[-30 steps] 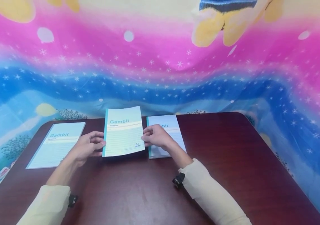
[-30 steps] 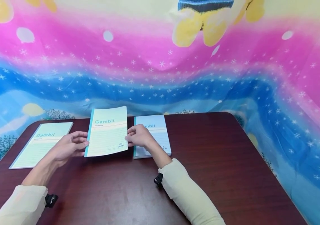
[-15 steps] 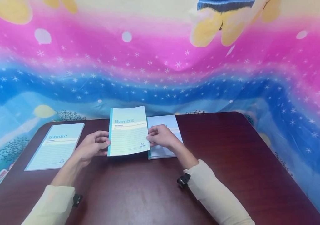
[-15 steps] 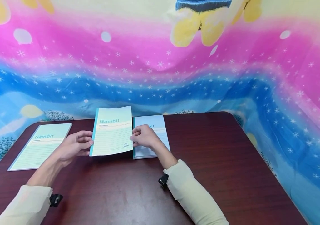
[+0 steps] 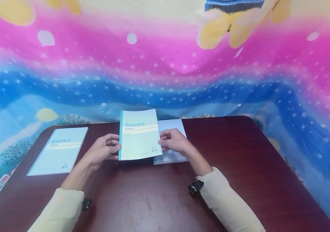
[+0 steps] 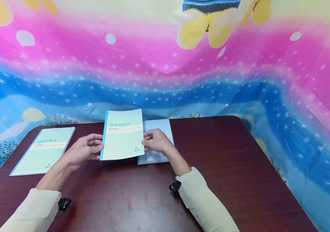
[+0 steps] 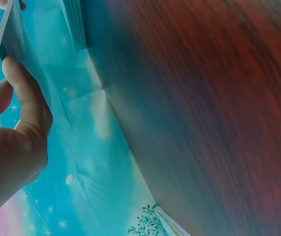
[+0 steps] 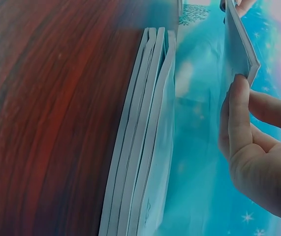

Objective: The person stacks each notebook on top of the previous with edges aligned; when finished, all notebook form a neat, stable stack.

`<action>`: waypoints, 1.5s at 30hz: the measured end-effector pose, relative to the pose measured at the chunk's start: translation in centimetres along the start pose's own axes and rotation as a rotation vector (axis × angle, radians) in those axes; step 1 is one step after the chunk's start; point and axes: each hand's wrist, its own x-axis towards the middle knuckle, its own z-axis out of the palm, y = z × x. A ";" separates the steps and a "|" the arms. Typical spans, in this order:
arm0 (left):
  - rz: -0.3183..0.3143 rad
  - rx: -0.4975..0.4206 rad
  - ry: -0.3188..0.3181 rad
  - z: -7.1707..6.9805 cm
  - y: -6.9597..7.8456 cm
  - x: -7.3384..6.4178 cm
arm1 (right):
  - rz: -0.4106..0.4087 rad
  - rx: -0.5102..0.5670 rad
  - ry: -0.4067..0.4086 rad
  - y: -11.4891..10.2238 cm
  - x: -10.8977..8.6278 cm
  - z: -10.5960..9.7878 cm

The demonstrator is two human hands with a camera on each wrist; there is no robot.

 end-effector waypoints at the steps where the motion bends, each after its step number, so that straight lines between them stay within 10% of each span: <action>1: -0.001 -0.003 0.000 0.1 0.0 0.1 | -0.001 0.000 0.002 0.1 -0.1 -0.1; 45: -0.011 -0.050 -0.022 4.3 0.7 2.5 | -0.001 -0.020 0.062 1.9 -2.1 -4.2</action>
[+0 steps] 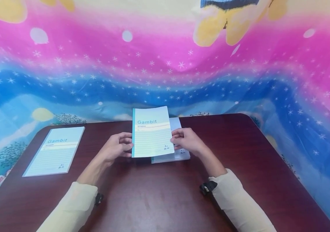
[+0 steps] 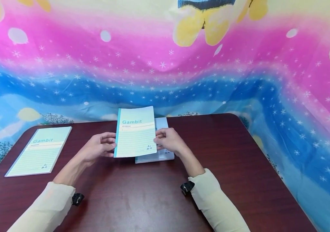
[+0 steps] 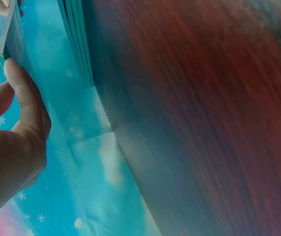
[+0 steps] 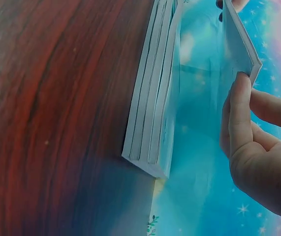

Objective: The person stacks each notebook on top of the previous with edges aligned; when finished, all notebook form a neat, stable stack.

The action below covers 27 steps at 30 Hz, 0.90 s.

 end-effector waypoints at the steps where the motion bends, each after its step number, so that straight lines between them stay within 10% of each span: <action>1: 0.002 -0.001 0.002 0.1 -0.1 0.1 | -0.003 0.000 0.000 0.0 0.0 -0.1; 27: -0.011 0.005 0.002 2.4 -0.3 1.6 | 0.018 -0.042 0.032 1.6 -0.1 -1.9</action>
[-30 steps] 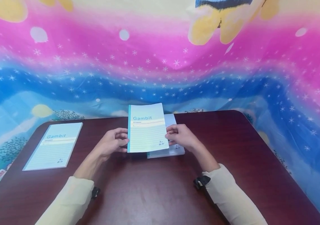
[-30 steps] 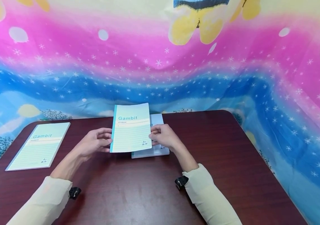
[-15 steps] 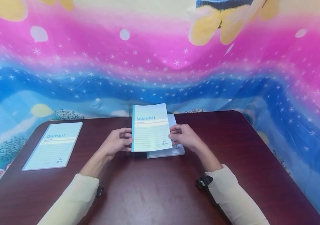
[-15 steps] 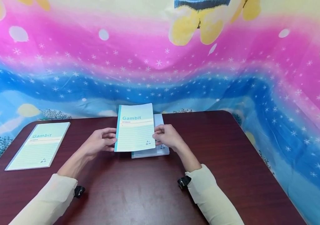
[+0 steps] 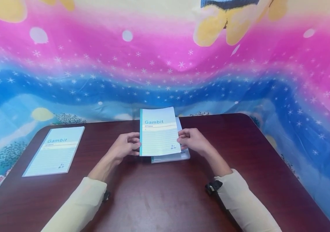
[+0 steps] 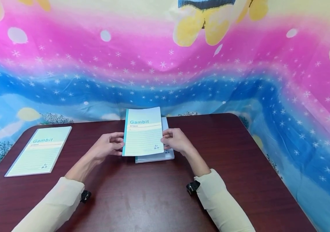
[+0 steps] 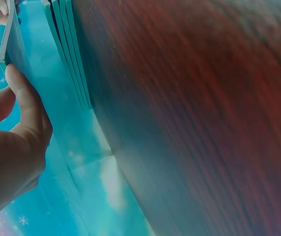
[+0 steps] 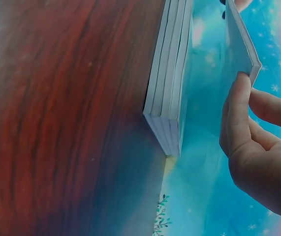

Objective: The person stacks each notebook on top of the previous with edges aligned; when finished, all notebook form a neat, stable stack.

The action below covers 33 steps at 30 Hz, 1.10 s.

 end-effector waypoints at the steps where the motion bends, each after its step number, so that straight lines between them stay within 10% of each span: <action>1: -0.002 0.000 -0.001 0.1 0.0 0.0 | 0.001 -0.003 0.001 0.1 0.0 0.0; 33: -0.051 0.057 -0.037 3.0 -0.5 1.8 | 0.052 -0.078 0.012 2.5 0.3 -2.1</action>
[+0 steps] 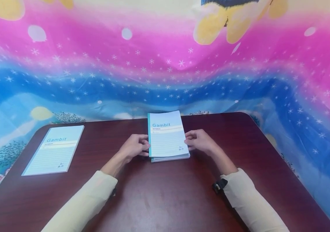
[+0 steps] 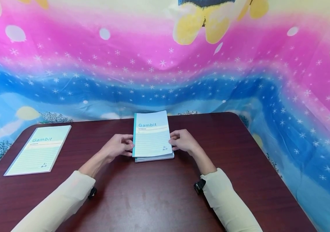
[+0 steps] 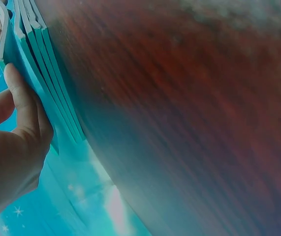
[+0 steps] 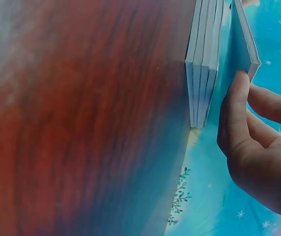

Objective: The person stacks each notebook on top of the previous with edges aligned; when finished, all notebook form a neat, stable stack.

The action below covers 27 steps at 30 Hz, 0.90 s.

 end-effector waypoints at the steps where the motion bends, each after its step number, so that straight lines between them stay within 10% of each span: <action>1: -0.001 0.004 -0.001 0.1 0.0 0.0 | 0.000 -0.006 0.000 0.0 0.0 0.0; 27: -0.038 0.079 -0.017 0.7 0.0 0.3 | 0.007 -0.140 -0.011 0.1 0.1 -0.1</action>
